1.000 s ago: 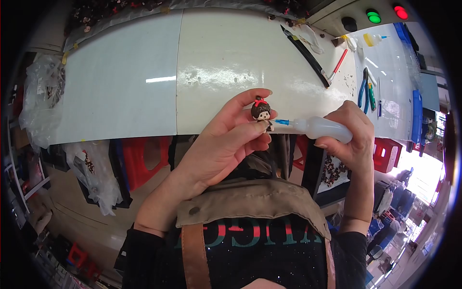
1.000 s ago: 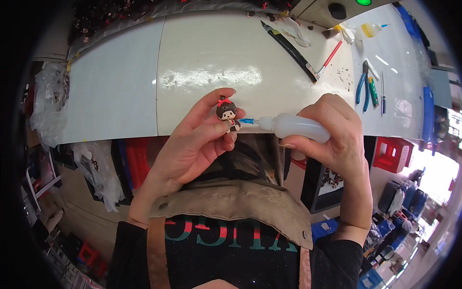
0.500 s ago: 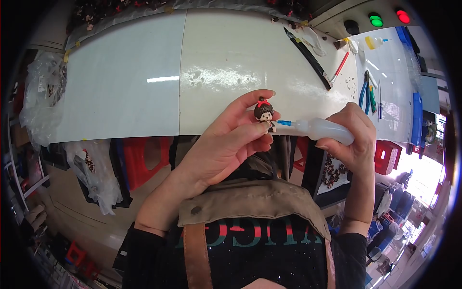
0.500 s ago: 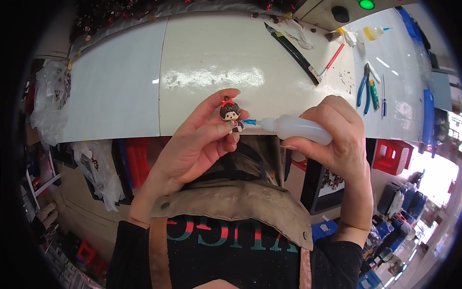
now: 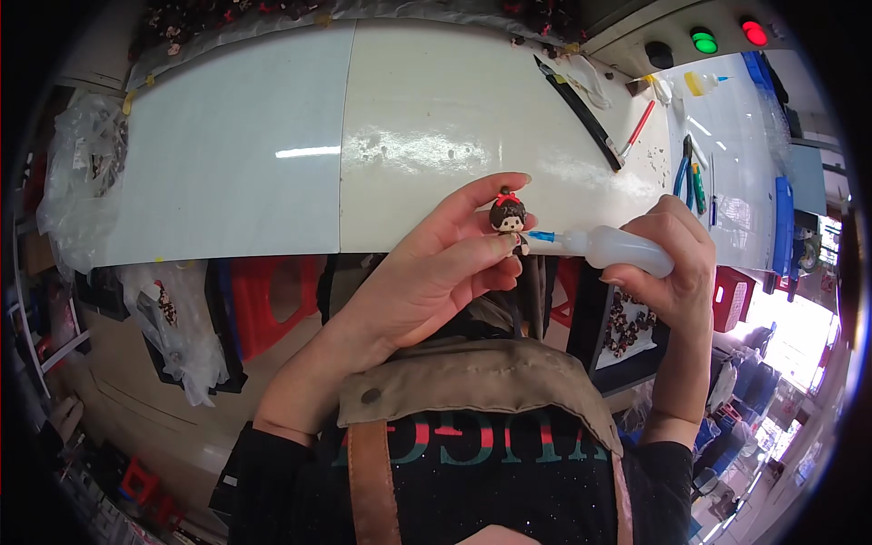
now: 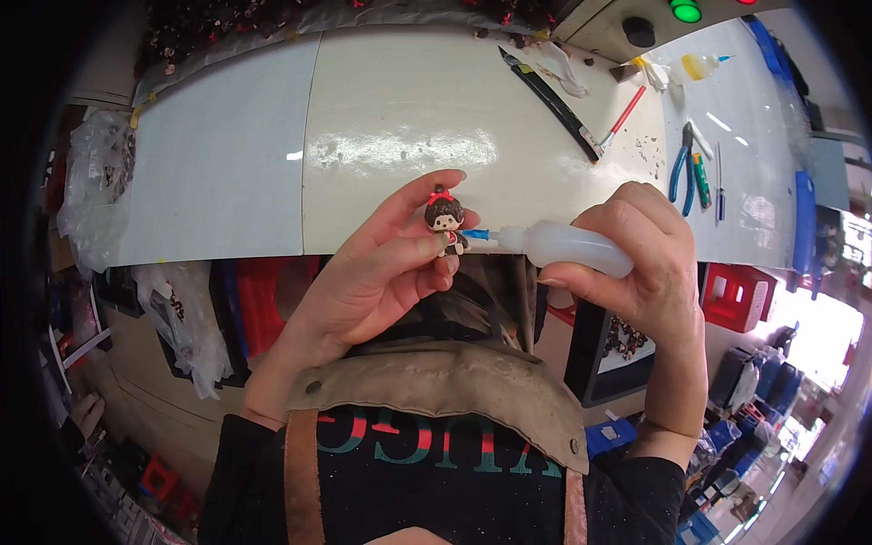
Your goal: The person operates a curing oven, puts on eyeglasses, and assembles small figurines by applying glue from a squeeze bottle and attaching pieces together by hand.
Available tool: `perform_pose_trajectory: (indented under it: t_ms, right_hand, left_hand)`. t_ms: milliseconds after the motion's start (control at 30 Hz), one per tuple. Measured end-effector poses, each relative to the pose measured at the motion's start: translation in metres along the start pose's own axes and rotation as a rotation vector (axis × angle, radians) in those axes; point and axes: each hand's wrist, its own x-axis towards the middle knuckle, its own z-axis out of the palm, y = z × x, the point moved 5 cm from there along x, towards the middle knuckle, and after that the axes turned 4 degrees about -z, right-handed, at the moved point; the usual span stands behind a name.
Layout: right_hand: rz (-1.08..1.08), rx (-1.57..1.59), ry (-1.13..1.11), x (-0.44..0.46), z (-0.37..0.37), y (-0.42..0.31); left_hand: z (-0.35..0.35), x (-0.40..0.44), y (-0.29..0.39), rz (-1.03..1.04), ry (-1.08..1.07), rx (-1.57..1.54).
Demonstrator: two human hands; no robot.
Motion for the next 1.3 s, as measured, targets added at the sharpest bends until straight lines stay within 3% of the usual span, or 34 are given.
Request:
perform_pose_trajectory:
  t_ms: [433,533,633,867,1033,1167,1200,1300]
  right_hand:
    - [0.055,0.082,0.046,-0.011,-0.011,0.006]
    - [0.042,0.420,0.199,-0.029,-0.019,0.035]
    - [0.383,0.656,0.637,-0.066,-0.016,0.094]
    - [0.430,0.420,0.680,-0.023,-0.022,0.163]
    - [0.549,0.197,0.642,-0.023,-0.001,0.221]
    - [0.623,0.220,0.657,-0.025,-0.002,0.200]
    - [0.599,-0.074,0.650,-0.030,-0.004,0.194]
    - [0.419,-0.178,0.896,-0.041,-0.022,0.132]
  left_hand:
    - [0.004,0.005,-0.004,0.026,-0.132,-0.015]
    - [0.007,0.006,0.001,0.045,-0.064,0.069]
    - [0.004,0.009,0.009,0.087,-0.002,0.107]
    - [0.010,0.013,0.016,0.152,0.066,0.328]
    - [0.011,0.016,0.019,0.338,0.165,0.659]
    - [0.010,0.016,0.022,0.401,0.168,0.734]
    - [0.013,0.017,0.022,0.422,0.175,0.748]
    - [0.017,0.018,0.022,0.488,0.145,0.787]
